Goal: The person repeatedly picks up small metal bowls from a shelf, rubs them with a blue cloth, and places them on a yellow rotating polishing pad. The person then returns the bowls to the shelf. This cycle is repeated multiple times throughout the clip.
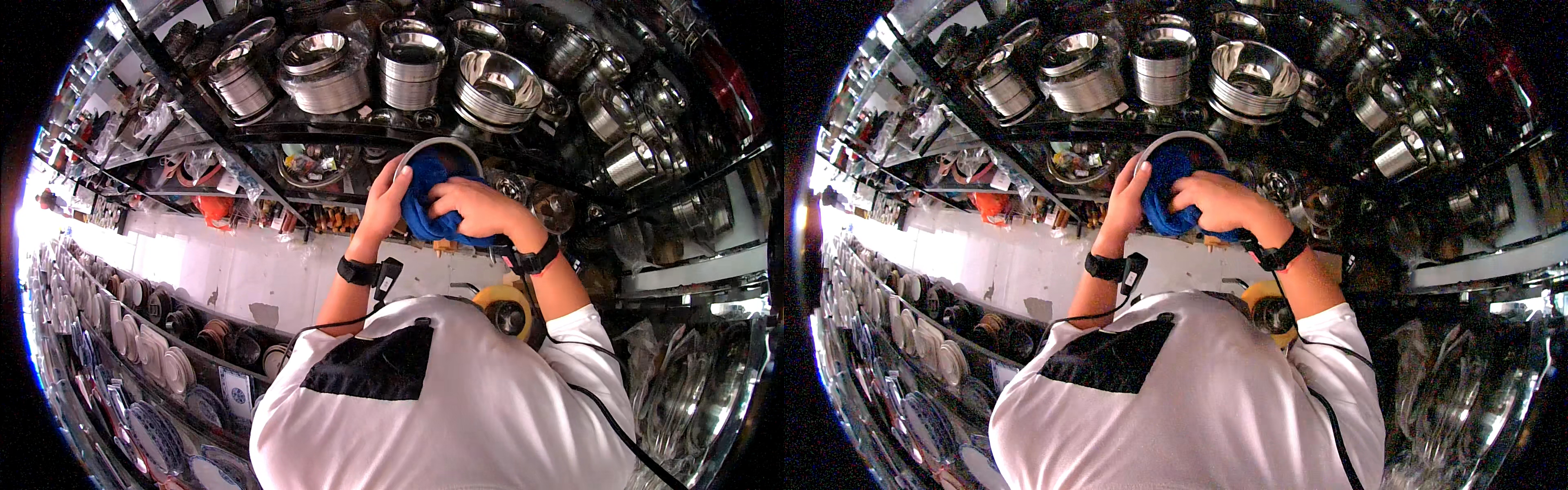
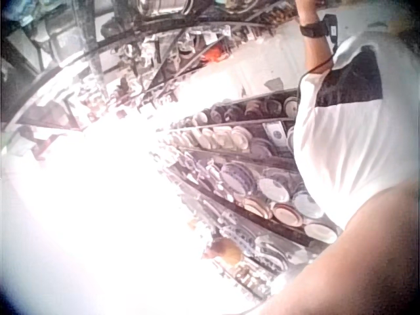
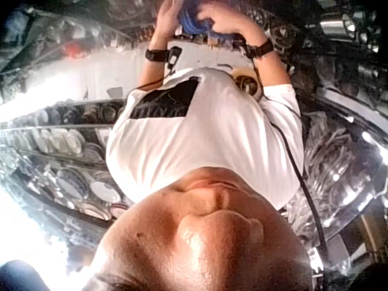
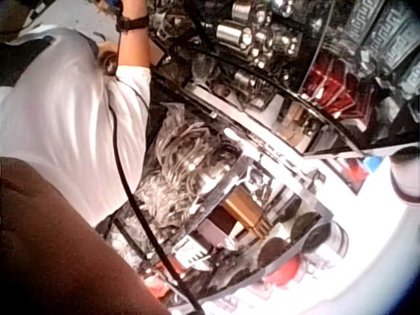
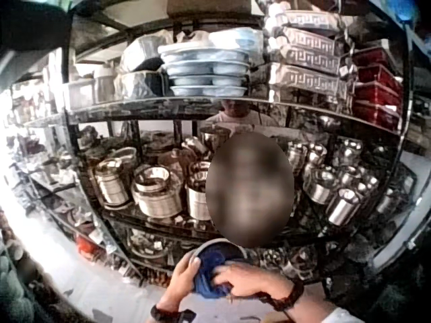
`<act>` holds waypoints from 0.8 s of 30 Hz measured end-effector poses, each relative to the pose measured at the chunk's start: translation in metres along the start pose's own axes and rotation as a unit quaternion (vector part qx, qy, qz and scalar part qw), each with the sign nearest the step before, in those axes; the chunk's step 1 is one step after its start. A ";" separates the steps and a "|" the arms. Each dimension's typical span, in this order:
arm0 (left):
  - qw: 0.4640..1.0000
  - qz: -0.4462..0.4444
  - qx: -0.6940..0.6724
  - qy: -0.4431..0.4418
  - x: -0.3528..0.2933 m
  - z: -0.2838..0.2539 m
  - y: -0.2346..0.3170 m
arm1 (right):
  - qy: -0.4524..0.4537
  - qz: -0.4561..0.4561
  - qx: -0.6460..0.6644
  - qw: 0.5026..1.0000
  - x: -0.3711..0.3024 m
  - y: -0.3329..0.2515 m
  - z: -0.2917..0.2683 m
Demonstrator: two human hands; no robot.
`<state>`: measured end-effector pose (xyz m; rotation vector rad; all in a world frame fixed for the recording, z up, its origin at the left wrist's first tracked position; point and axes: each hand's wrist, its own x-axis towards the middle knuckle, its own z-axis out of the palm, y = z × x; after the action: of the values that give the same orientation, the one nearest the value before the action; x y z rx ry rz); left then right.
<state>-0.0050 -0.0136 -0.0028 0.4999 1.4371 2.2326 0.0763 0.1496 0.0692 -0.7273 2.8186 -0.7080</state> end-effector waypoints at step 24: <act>0.972 -0.103 -0.206 -0.041 -0.008 0.034 -0.030 | 0.385 0.212 0.400 0.804 -0.015 0.034 0.047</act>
<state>0.0246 0.0190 -0.0168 0.2843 0.9001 2.2264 0.0871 0.1635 0.0119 0.4337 2.5881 -2.2482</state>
